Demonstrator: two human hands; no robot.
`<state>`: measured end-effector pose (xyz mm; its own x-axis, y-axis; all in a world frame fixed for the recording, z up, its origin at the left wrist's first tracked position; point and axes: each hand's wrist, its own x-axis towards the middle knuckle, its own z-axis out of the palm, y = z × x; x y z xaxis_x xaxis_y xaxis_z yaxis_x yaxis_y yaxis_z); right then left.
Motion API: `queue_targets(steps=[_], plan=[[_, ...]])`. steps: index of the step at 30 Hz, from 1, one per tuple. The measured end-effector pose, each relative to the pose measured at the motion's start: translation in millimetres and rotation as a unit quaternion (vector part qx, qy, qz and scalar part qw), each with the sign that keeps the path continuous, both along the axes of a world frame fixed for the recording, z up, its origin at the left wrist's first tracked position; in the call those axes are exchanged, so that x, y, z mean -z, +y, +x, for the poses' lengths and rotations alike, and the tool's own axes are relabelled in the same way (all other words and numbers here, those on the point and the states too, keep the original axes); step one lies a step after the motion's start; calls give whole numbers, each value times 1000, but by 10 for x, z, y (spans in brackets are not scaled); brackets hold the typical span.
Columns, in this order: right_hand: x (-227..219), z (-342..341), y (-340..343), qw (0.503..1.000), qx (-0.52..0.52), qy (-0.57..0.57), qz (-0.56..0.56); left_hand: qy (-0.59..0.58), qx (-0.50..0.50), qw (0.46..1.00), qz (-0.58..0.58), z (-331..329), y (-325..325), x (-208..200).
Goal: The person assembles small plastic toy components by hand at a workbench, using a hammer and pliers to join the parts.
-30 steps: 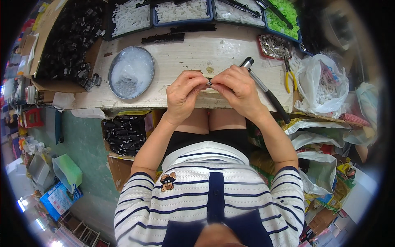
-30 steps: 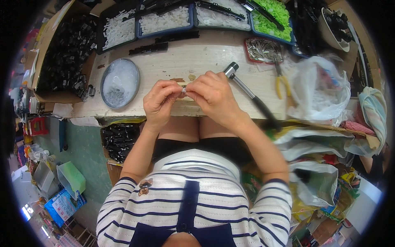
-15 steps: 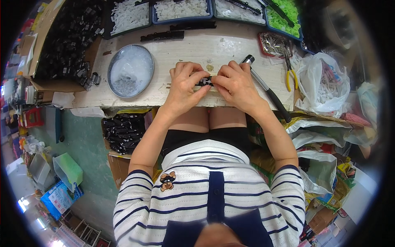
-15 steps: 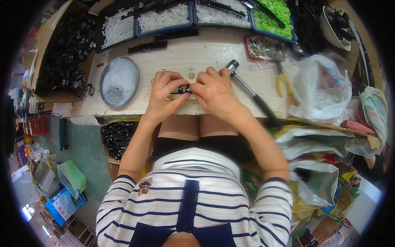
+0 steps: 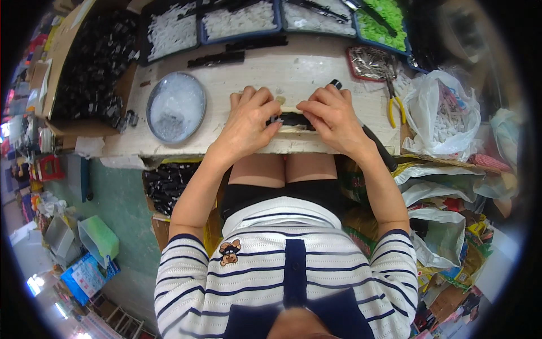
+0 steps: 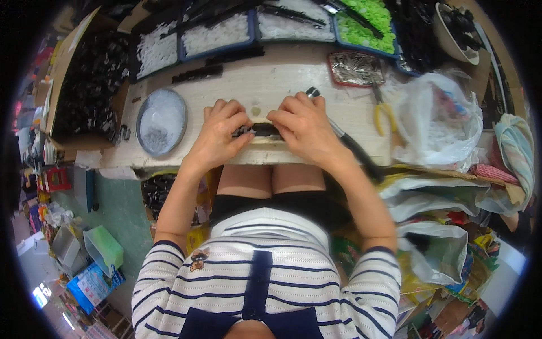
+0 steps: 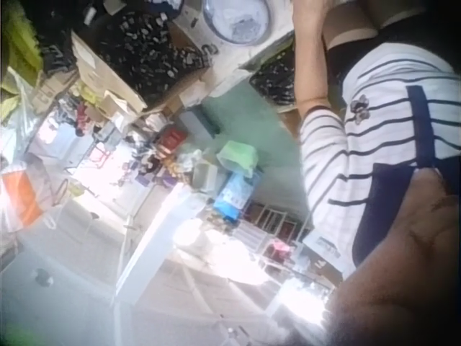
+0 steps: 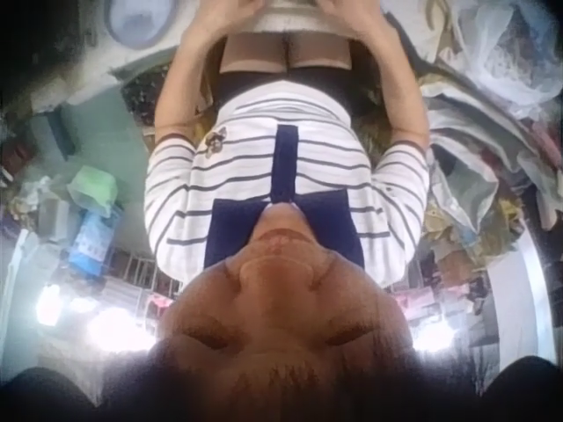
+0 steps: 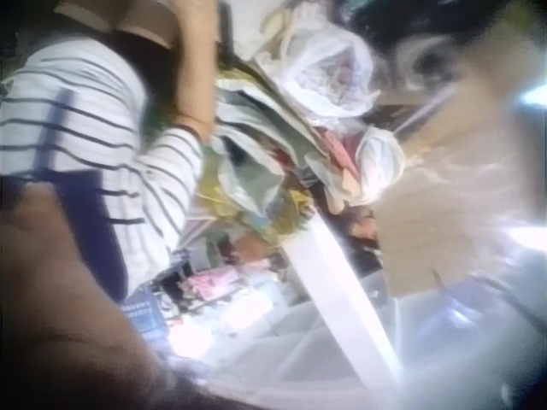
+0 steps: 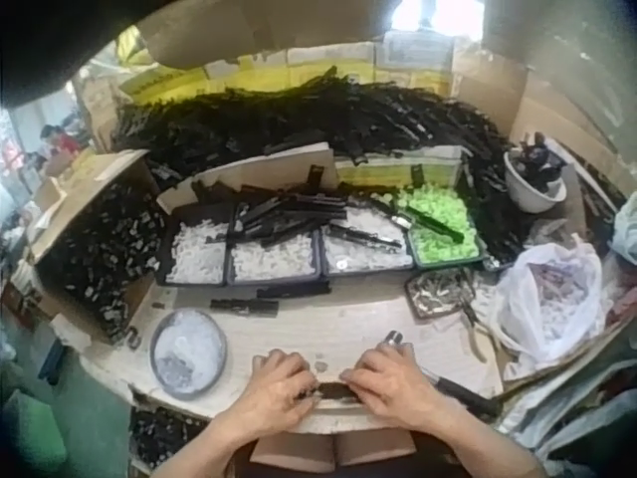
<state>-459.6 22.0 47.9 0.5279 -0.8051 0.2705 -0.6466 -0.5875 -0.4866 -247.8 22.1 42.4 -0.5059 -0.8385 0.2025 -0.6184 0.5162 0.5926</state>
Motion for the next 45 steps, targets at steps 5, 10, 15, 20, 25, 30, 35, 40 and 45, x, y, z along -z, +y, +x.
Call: queue_targets(steps=[5,10,15,20,25,30,35,40,45], plan=[[44,-612,-241,987,155,-6,-47,-102,75,992,-13,-198,-272,-263],[64,-995,-540,944,298,124,-66,-43,66,990,-117,-995,-1061,-325],[182,-1098,-770,940,281,170,-87,-141,28,962,-231,-1796,-1697,-269],[240,-1103,-892,937,251,227,-85,-263,35,935,-237,-2068,-1779,-319],[181,-1088,-894,942,226,231,-88,-270,78,930,-235,-2064,-1851,-298],[139,-1150,-847,956,228,170,-74,-246,95,932,-251,-2032,-1916,-280],[100,-1183,-783,962,235,111,-83,81,77,990,-84,-1836,-2047,-294],[80,-1165,-717,963,251,72,-71,399,-23,878,262,-1649,-1864,-319],[-5,-986,-587,967,247,23,-61,528,9,760,379,-1442,-1660,-289]])
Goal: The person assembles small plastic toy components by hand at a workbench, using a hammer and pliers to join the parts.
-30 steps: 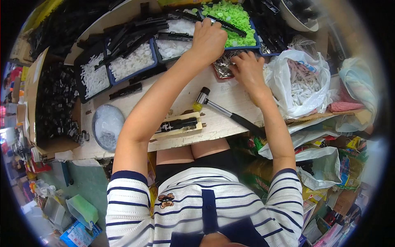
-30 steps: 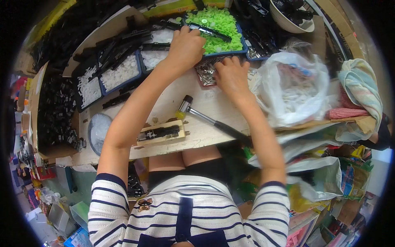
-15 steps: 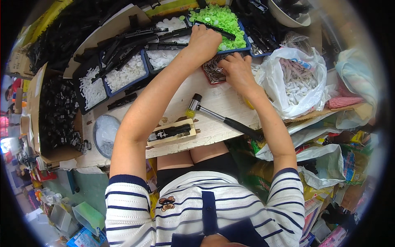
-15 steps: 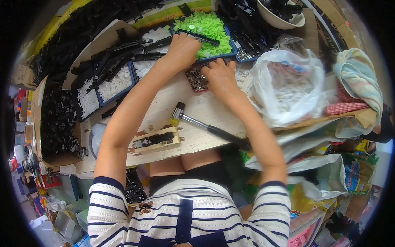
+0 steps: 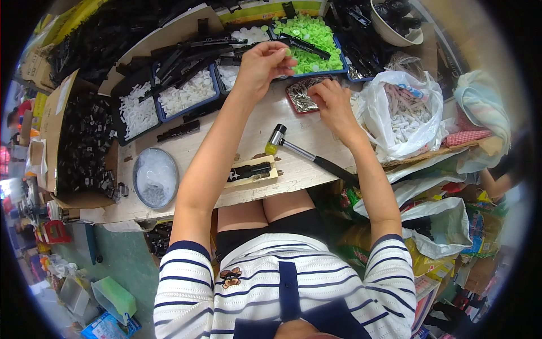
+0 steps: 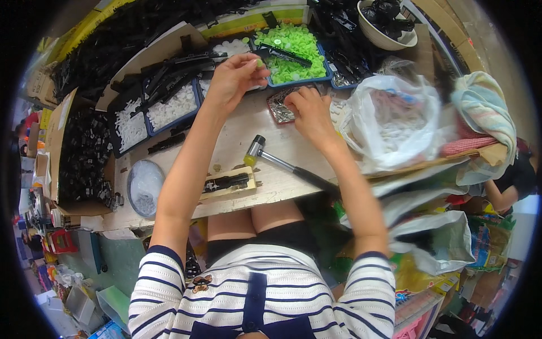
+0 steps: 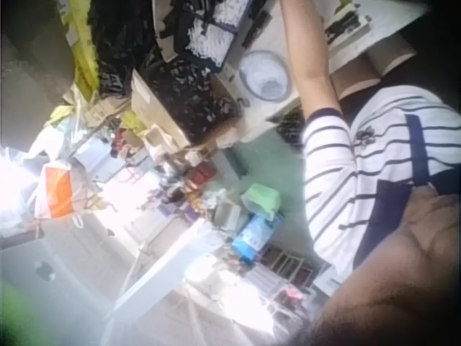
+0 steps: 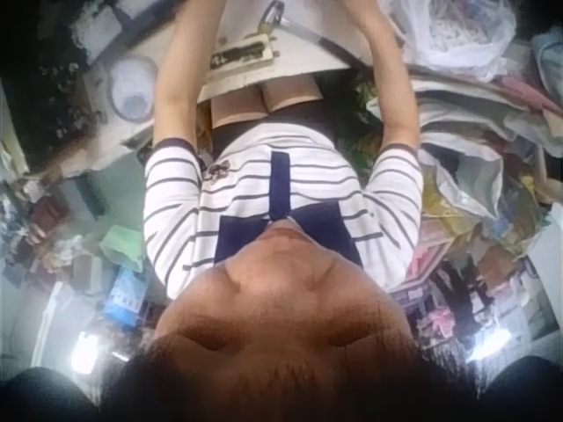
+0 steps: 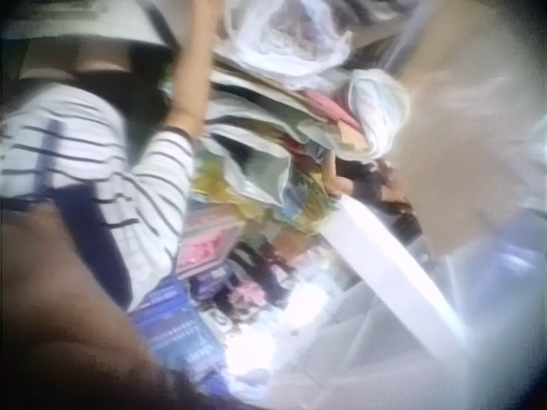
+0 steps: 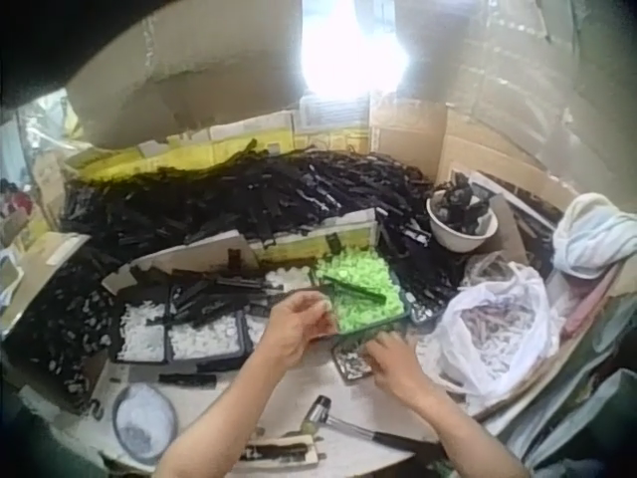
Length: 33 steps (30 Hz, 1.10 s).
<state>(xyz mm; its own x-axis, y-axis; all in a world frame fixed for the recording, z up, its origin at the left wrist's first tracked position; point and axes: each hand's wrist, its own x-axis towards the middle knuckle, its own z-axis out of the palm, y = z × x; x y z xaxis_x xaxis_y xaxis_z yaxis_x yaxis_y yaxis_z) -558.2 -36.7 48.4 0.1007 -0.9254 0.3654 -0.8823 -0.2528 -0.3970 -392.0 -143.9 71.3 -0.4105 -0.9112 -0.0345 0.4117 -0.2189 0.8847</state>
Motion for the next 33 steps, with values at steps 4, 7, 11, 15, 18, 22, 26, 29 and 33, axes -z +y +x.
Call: queue_targets(steps=[4,7,11,15,18,22,26,29,33], plan=[[-201,153,124,988,-82,-128,4,129,73,987,60,355,555,122],[-326,378,239,966,-166,-197,2,225,107,963,103,625,999,304],[-255,668,350,947,-248,-205,-2,258,80,954,128,853,1440,447],[-188,884,409,938,-253,-237,27,296,62,944,131,985,1617,531],[-182,968,421,935,-259,-239,33,302,52,942,133,1050,1663,536],[-197,1037,433,935,-268,-230,38,289,44,948,124,1094,1684,539],[-204,1071,429,931,-273,-239,39,294,42,948,112,1130,1695,549],[-211,1095,425,928,-278,-244,40,302,44,947,103,1150,1701,554],[-254,1128,428,926,-294,-232,44,292,47,951,85,1170,1707,558]])
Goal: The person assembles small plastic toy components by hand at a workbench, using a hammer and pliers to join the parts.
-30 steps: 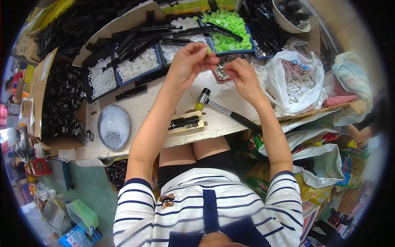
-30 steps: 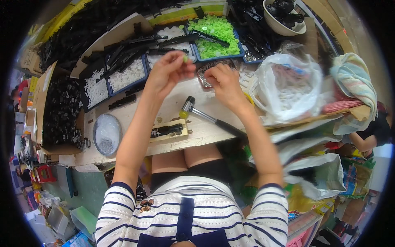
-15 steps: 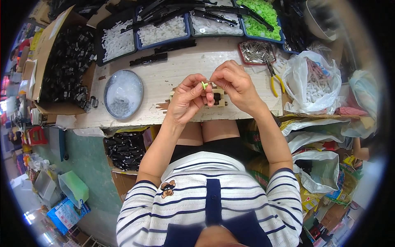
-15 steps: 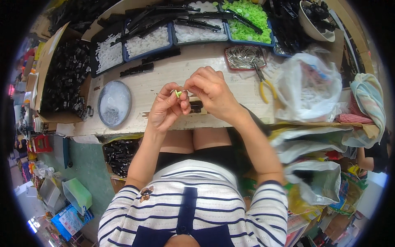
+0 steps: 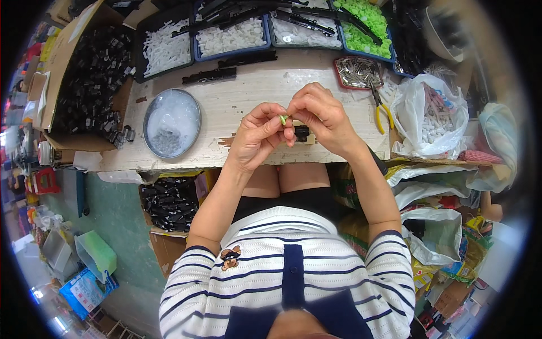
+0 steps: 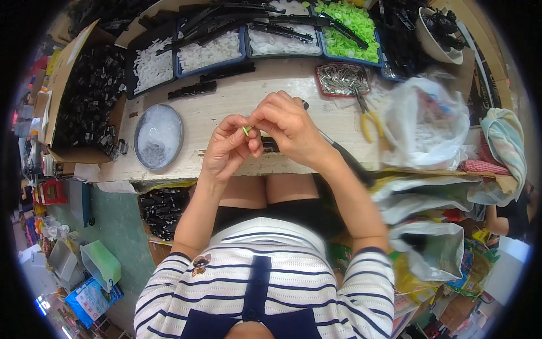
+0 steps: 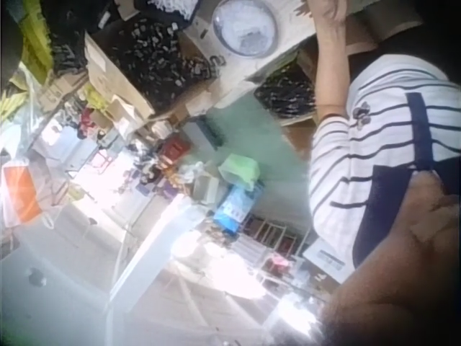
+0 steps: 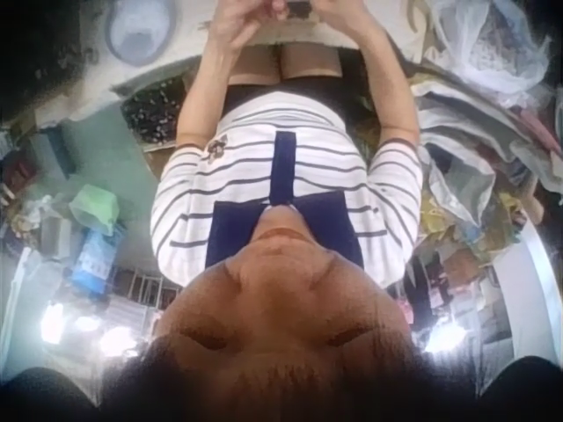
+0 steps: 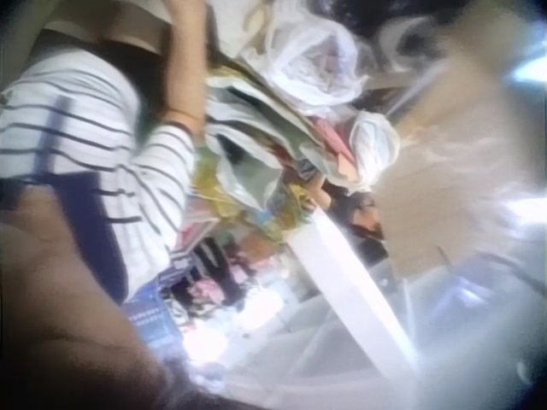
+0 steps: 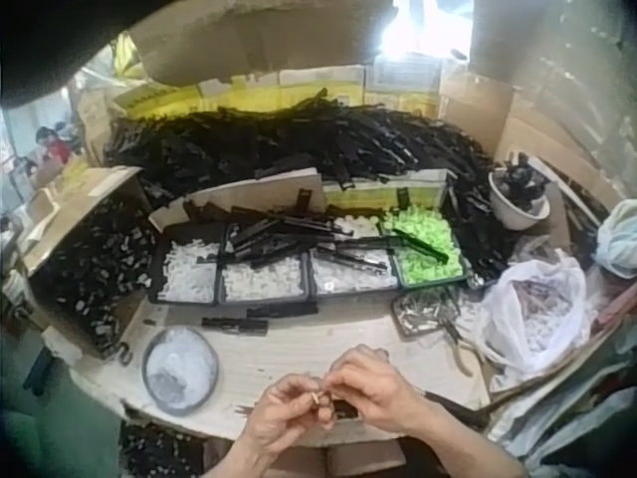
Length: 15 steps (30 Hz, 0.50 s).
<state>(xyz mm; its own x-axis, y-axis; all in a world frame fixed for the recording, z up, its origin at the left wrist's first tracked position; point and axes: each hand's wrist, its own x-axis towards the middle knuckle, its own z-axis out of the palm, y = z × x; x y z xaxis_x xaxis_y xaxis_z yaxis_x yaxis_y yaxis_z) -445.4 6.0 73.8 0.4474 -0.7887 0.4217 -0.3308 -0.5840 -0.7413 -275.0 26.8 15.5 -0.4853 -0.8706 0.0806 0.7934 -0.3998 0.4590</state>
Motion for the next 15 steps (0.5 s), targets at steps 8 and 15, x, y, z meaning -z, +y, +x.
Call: queue_targets(steps=[8,15], plan=[[47,15,26,995,-36,-63,65,-181,-108,973,-91,73,100,-128],[60,62,94,993,-37,-71,88,-437,-308,748,-393,91,115,-169]])
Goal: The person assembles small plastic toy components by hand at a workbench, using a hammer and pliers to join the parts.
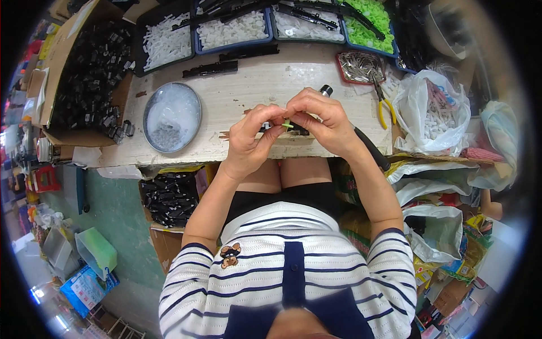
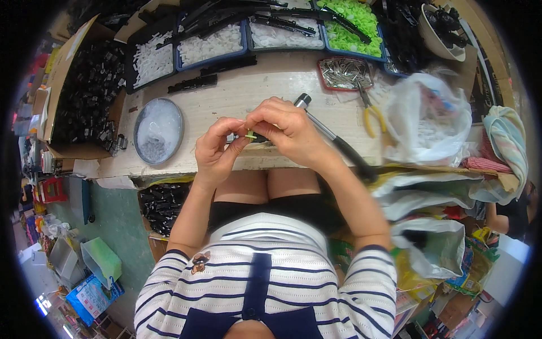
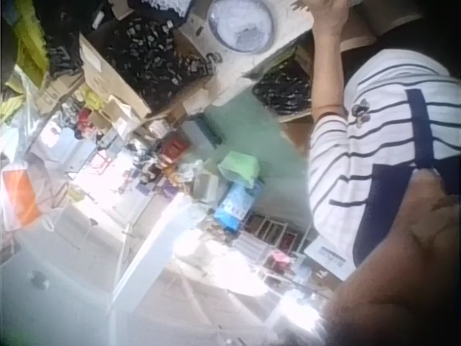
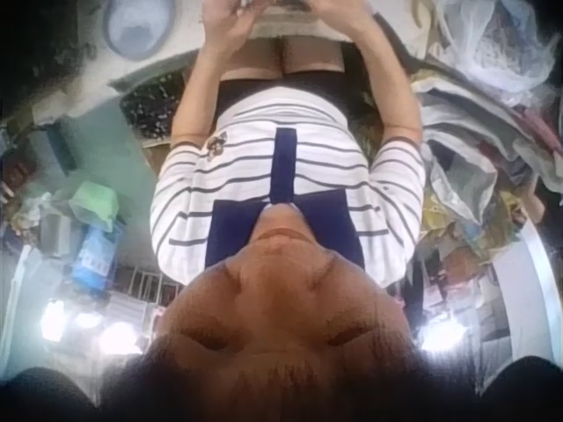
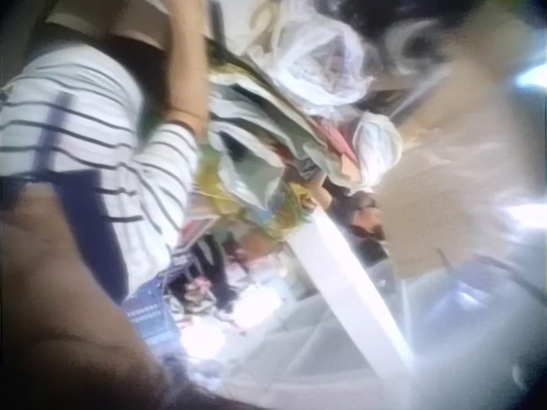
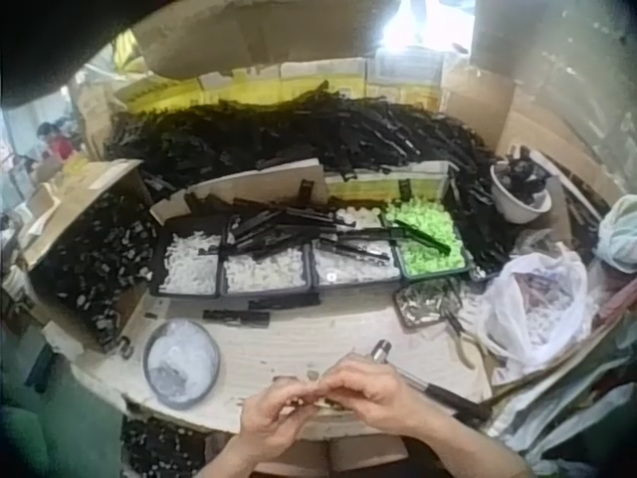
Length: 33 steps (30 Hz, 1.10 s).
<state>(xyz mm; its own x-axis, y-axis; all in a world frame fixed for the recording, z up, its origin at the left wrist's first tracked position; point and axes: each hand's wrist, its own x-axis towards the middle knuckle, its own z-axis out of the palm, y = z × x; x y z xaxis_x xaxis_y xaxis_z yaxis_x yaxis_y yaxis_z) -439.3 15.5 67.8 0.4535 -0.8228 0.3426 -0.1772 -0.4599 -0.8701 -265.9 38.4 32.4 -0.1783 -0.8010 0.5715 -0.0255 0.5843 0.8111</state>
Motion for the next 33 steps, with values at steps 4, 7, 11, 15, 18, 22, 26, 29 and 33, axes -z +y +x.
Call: queue_targets(steps=[4,7,11,15,18,22,26,29,33], plan=[[40,-35,18,995,34,62,-66,-29,-13,999,-16,42,11,6],[22,-37,95,991,41,92,-86,-78,-35,995,-47,88,25,13],[11,21,141,973,55,144,-171,-92,-36,993,-61,129,34,16],[34,44,145,960,70,163,-215,-79,-14,996,-34,152,57,-39],[41,64,156,962,60,159,-213,-83,-5,996,-29,177,70,-36],[39,75,150,963,48,160,-212,-80,2,997,-24,198,82,-29],[37,95,144,961,39,166,-218,-83,-7,996,-21,208,85,4],[38,94,138,958,35,181,-220,-76,-10,997,2,221,101,-15],[37,50,108,941,36,249,-227,-167,-85,981,-49,345,38,50]])
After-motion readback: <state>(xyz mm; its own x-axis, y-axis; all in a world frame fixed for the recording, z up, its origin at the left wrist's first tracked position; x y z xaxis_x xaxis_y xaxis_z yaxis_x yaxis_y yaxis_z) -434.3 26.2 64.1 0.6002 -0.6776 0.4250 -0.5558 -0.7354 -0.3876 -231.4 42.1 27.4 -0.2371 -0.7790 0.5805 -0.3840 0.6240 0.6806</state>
